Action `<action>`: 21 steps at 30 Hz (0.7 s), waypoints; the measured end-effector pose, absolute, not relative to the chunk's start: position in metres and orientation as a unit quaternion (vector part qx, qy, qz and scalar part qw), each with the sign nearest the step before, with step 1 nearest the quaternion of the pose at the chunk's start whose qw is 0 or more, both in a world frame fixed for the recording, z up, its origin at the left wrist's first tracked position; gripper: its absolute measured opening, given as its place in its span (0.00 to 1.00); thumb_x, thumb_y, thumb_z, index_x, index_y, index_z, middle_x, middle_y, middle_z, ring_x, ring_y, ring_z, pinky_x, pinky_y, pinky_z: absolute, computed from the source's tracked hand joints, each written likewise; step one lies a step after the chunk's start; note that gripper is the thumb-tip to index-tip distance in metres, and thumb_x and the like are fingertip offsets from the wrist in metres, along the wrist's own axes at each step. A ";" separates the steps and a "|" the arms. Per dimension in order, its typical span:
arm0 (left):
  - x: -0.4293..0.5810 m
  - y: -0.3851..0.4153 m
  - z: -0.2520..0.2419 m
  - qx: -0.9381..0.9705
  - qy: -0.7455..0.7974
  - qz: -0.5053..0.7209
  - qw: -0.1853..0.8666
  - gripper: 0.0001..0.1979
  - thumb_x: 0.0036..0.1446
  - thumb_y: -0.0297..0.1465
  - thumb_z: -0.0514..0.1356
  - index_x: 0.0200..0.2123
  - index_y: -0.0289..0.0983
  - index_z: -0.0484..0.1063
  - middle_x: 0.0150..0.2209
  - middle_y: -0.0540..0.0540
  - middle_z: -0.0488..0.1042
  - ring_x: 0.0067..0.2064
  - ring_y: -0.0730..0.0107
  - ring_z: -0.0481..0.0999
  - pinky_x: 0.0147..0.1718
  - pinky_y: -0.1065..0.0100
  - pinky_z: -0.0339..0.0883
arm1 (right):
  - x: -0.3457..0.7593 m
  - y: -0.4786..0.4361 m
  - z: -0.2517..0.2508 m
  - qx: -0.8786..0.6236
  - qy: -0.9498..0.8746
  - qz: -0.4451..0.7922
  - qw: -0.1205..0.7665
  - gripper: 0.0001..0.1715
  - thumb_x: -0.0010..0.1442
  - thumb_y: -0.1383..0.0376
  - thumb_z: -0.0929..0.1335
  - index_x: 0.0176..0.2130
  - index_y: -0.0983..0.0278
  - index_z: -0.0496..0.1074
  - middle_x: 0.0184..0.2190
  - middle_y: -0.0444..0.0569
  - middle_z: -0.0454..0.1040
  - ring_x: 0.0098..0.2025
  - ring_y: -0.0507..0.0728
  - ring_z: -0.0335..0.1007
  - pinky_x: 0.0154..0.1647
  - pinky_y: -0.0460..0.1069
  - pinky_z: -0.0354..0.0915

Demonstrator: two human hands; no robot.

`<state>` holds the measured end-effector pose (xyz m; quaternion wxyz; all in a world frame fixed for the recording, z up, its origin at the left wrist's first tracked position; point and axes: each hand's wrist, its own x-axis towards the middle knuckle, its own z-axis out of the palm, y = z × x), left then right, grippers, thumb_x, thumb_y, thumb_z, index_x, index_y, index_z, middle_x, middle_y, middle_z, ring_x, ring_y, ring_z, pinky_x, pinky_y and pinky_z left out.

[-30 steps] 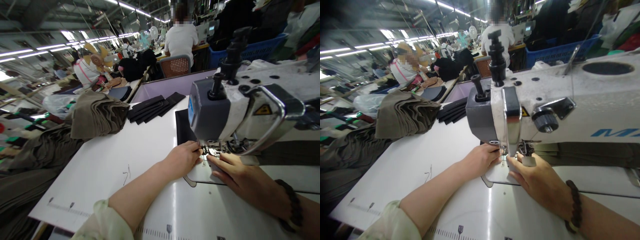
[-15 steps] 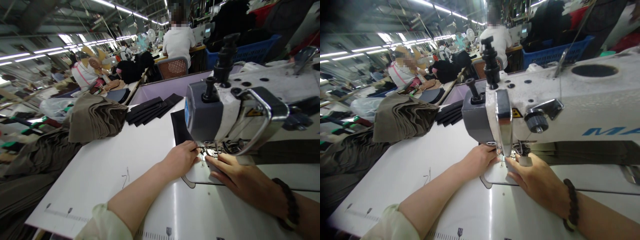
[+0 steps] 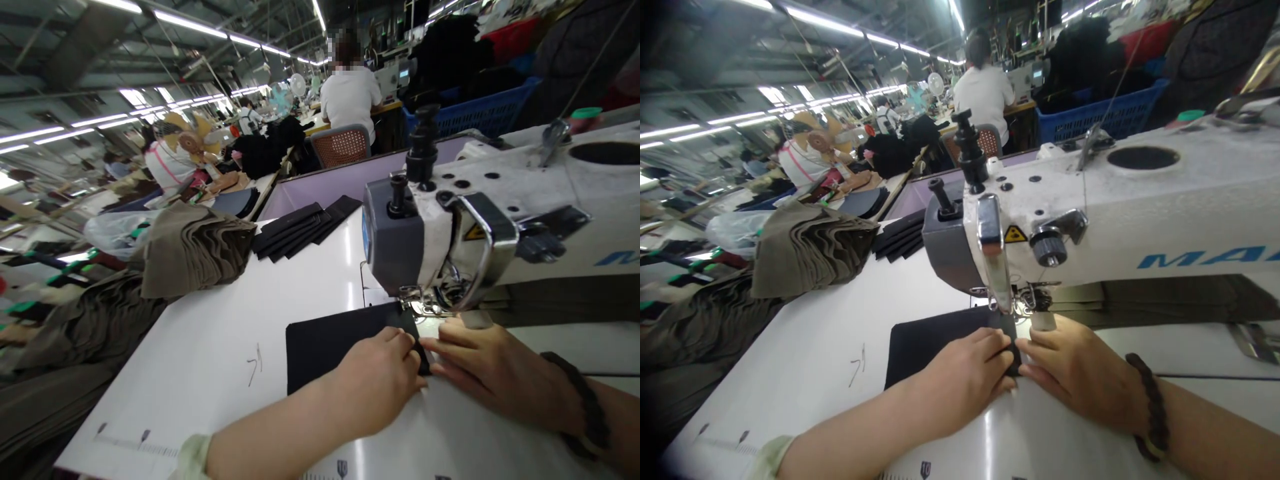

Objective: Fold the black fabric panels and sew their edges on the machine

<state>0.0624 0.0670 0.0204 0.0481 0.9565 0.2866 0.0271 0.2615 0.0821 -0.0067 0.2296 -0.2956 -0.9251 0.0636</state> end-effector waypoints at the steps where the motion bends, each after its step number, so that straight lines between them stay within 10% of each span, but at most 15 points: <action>1: 0.062 0.067 0.021 0.958 0.282 0.022 0.049 0.12 0.62 0.33 0.55 0.35 0.29 0.71 0.38 0.40 0.72 0.42 0.61 0.71 0.42 0.65 0.69 | 0.262 0.080 -0.006 -0.280 -0.930 0.067 0.230 0.16 0.65 0.64 0.58 0.32 0.63 0.70 0.26 0.45 0.70 0.27 0.51 0.64 0.28 0.47 0.58; 21: 0.059 0.072 0.027 0.961 0.262 -0.041 0.078 0.06 0.59 0.25 0.53 0.36 0.29 0.69 0.36 0.41 0.70 0.38 0.63 0.67 0.38 0.65 0.68 | 0.257 0.073 -0.007 -0.259 -0.938 0.033 0.228 0.22 0.67 0.62 0.55 0.30 0.64 0.71 0.23 0.44 0.66 0.26 0.50 0.62 0.27 0.48 0.55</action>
